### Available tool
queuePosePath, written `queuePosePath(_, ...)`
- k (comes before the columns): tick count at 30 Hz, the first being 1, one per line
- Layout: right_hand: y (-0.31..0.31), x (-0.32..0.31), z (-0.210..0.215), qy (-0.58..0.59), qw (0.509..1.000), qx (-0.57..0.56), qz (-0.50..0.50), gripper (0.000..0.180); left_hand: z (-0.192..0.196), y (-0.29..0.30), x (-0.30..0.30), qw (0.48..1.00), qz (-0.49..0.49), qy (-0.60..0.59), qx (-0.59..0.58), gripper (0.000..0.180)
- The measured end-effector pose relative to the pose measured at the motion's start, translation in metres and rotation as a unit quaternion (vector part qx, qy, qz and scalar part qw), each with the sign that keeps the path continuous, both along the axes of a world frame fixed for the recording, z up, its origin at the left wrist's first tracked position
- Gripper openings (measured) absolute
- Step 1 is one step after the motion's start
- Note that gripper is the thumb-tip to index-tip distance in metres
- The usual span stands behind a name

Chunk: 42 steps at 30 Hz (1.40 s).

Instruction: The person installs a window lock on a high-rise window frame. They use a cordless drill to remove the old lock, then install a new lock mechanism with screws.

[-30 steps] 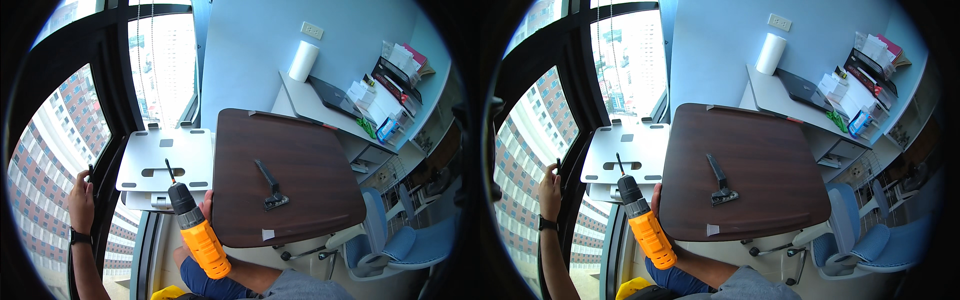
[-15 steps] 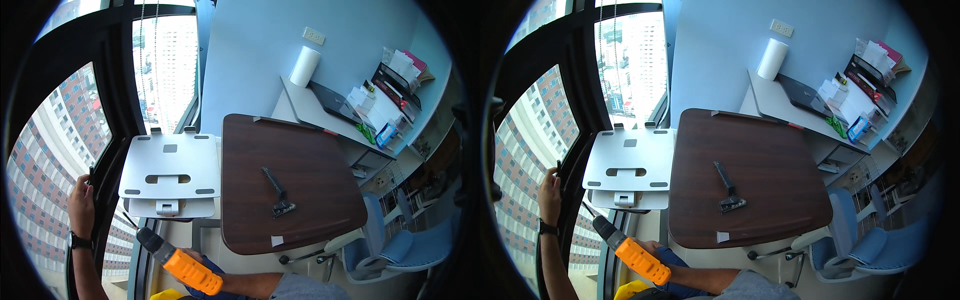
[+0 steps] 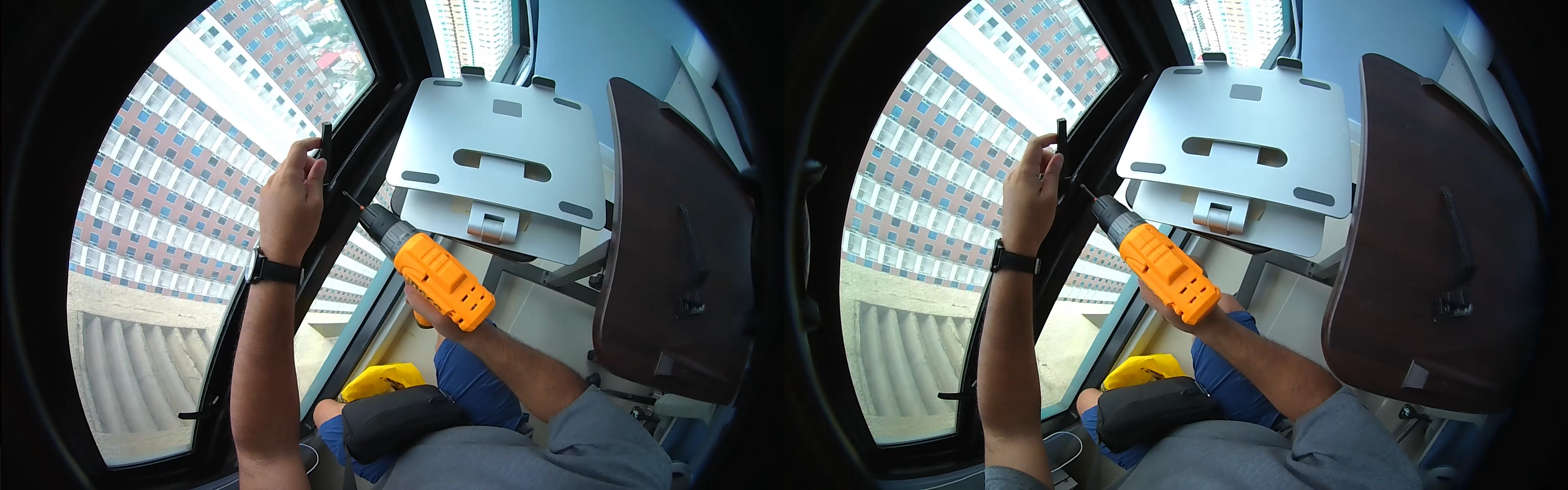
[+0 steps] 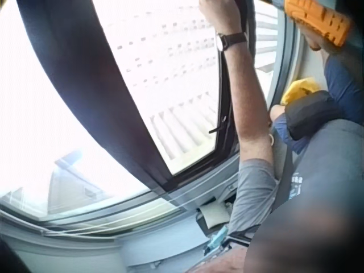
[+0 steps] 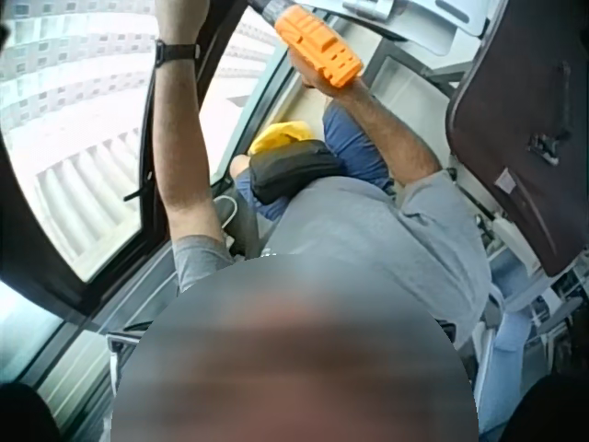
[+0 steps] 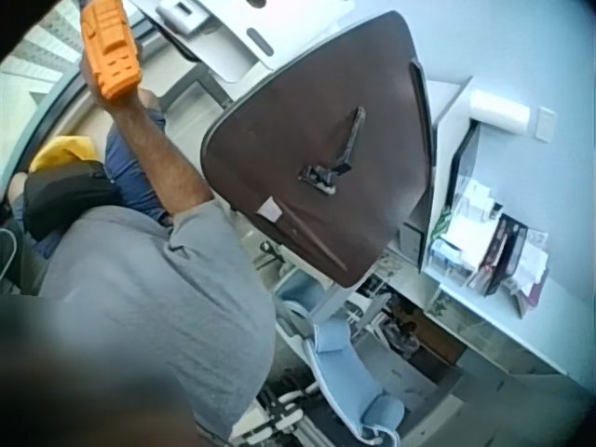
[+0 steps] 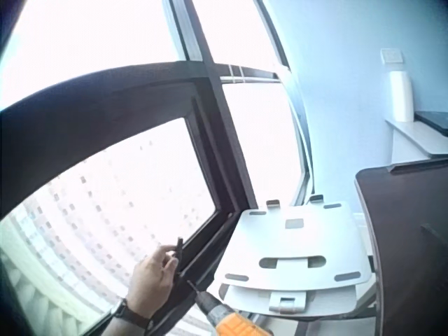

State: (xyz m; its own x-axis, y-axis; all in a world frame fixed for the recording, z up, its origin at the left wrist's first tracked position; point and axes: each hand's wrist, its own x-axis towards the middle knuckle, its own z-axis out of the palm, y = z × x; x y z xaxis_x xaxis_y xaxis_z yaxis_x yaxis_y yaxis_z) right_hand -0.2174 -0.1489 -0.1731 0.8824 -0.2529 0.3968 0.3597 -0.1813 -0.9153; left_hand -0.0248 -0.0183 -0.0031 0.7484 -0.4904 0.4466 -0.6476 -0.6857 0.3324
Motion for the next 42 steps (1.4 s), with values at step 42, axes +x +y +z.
queuePosePath(42, -0.018, 0.044, 0.047, 0.122, 0.929, 0.299, 0.182, 0.045, -0.038, 0.001, -0.001, 0.973, 0.011, -0.138, -0.184, 0.014)
